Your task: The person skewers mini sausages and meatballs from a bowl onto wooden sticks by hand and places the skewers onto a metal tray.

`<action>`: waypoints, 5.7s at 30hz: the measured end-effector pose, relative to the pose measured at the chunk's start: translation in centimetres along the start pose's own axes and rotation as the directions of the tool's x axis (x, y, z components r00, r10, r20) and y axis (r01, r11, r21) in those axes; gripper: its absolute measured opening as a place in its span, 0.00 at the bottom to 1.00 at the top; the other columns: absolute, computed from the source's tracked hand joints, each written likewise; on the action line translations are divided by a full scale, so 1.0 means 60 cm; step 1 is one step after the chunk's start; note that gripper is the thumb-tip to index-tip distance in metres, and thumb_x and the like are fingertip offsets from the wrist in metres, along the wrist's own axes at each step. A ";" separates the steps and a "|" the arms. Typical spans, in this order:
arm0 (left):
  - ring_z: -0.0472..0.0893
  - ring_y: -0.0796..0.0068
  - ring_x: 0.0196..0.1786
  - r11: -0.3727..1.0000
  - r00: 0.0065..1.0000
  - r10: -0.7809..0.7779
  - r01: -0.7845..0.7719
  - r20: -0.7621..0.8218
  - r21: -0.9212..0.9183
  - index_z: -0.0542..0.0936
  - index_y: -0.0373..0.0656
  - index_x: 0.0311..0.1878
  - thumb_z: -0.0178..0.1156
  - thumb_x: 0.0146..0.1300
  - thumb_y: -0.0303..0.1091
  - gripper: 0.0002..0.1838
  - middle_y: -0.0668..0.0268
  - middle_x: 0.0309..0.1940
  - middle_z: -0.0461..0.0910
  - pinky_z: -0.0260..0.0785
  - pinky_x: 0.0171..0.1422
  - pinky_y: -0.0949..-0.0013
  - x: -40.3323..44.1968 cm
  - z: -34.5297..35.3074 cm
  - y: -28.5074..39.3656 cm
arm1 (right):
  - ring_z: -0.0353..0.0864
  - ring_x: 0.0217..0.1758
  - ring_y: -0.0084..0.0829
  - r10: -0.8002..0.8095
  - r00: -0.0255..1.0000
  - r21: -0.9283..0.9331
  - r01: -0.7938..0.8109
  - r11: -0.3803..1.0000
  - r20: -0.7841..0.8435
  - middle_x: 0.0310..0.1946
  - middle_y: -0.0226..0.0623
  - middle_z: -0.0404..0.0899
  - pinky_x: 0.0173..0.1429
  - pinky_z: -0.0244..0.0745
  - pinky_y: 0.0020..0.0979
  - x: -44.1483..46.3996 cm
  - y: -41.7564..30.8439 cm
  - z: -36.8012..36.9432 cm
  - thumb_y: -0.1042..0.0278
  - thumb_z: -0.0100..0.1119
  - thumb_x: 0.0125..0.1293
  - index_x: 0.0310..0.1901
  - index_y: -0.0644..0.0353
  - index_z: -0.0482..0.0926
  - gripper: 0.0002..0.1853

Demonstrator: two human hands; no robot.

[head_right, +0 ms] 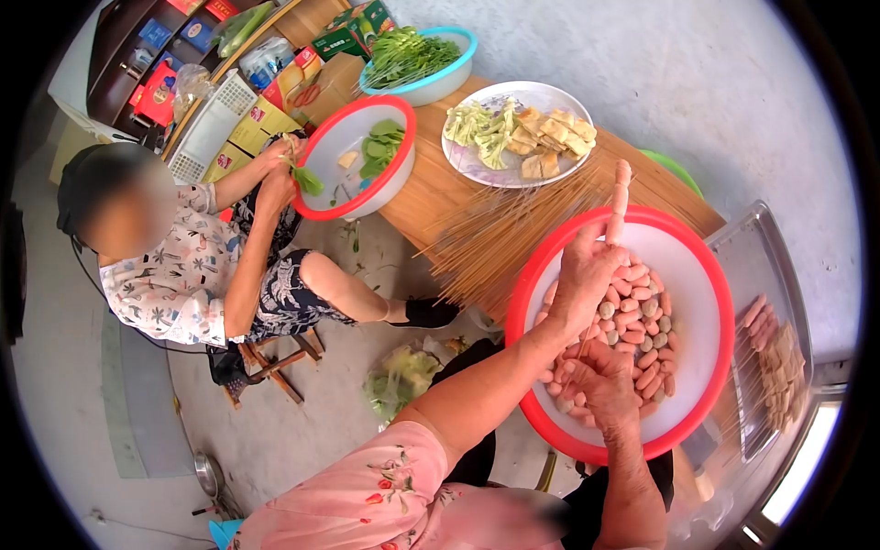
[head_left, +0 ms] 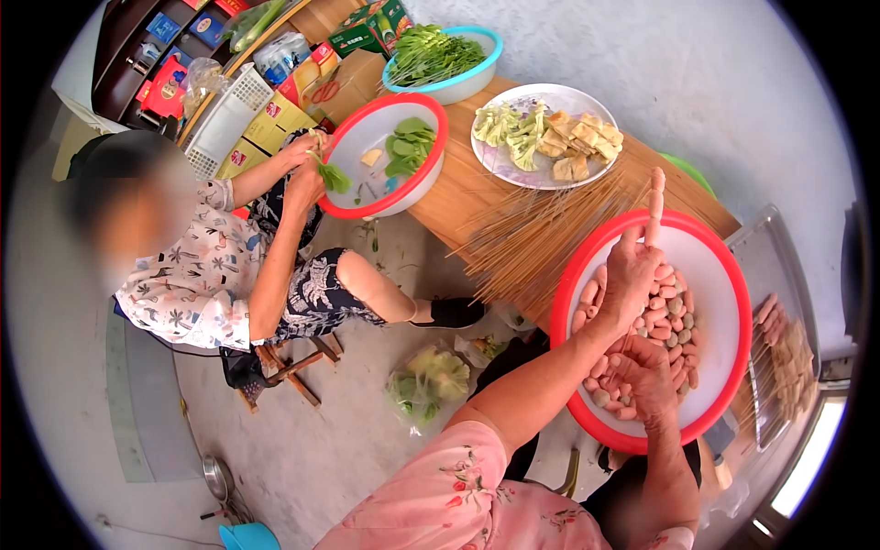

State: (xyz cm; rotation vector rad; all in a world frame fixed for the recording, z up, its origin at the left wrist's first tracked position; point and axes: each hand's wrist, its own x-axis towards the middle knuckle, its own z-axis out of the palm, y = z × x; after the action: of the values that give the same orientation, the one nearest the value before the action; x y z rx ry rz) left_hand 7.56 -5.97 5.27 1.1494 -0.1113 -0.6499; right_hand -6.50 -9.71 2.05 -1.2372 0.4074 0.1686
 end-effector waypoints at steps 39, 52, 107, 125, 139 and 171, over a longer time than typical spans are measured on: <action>0.79 0.76 0.35 0.953 0.971 -0.153 0.095 0.185 0.289 0.74 0.31 0.52 0.55 0.65 0.31 0.15 0.58 0.36 0.80 0.74 0.42 0.74 -0.011 0.024 -0.026 | 0.69 0.12 0.19 -0.150 0.669 0.040 0.260 0.965 -0.728 0.19 0.31 0.75 0.14 0.63 0.21 -0.073 -0.082 -0.156 0.70 0.53 0.67 0.34 0.67 0.78 0.09; 0.80 0.73 0.32 0.959 0.967 -0.157 0.100 0.200 0.267 0.74 0.32 0.51 0.57 0.64 0.30 0.15 0.59 0.33 0.80 0.76 0.39 0.73 0.006 0.024 -0.054 | 0.60 0.10 0.18 0.012 0.513 0.201 0.314 0.928 -0.858 0.17 0.30 0.71 0.13 0.57 0.23 -0.107 -0.050 -0.300 0.70 0.53 0.66 0.28 0.66 0.76 0.11; 0.81 0.73 0.29 0.950 0.966 0.121 -0.046 -0.227 0.310 0.74 0.35 0.48 0.58 0.63 0.32 0.14 0.59 0.32 0.81 0.74 0.35 0.73 0.043 -0.196 0.063 | 0.76 0.24 0.36 -0.428 0.861 -0.789 0.052 0.612 -0.276 0.22 0.45 0.77 0.31 0.70 0.33 -0.028 -0.034 -0.119 0.75 0.56 0.59 0.38 0.66 0.79 0.07; 0.80 0.54 0.44 -0.071 0.993 0.054 0.107 -0.103 0.992 0.83 0.44 0.34 0.65 0.50 0.37 0.10 0.55 0.35 0.82 0.72 0.48 0.57 0.040 -0.331 -0.032 | 0.73 0.19 0.27 -0.388 0.893 -0.768 0.079 0.636 -0.230 0.18 0.39 0.75 0.27 0.68 0.29 -0.006 -0.041 -0.079 0.77 0.54 0.60 0.39 0.68 0.78 0.07; 0.81 0.50 0.41 -0.185 0.995 0.062 0.092 -0.082 0.978 0.84 0.44 0.36 0.58 0.53 0.29 0.08 0.53 0.35 0.82 0.73 0.43 0.56 0.037 -0.306 -0.032 | 0.75 0.20 0.32 -0.460 0.865 -0.783 0.140 0.606 -0.202 0.20 0.43 0.76 0.28 0.70 0.32 -0.006 -0.033 -0.090 0.77 0.55 0.59 0.35 0.67 0.78 0.04; 0.73 0.72 0.29 -0.406 -0.011 0.602 -0.865 0.799 0.294 0.79 0.39 0.44 0.60 0.53 0.20 0.13 0.65 0.31 0.74 0.71 0.33 0.66 -0.172 -0.089 0.063 | 0.75 0.26 0.24 -0.133 0.897 0.262 0.261 0.929 -0.422 0.29 0.37 0.78 0.32 0.73 0.24 -0.001 -0.072 -0.049 0.55 0.45 0.72 0.50 0.67 0.74 0.21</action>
State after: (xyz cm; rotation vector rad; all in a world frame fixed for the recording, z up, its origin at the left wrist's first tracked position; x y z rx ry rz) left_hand 2.90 4.77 8.78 1.4625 -1.6716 0.8709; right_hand -5.71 -13.85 5.08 -0.9849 0.6294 -0.3241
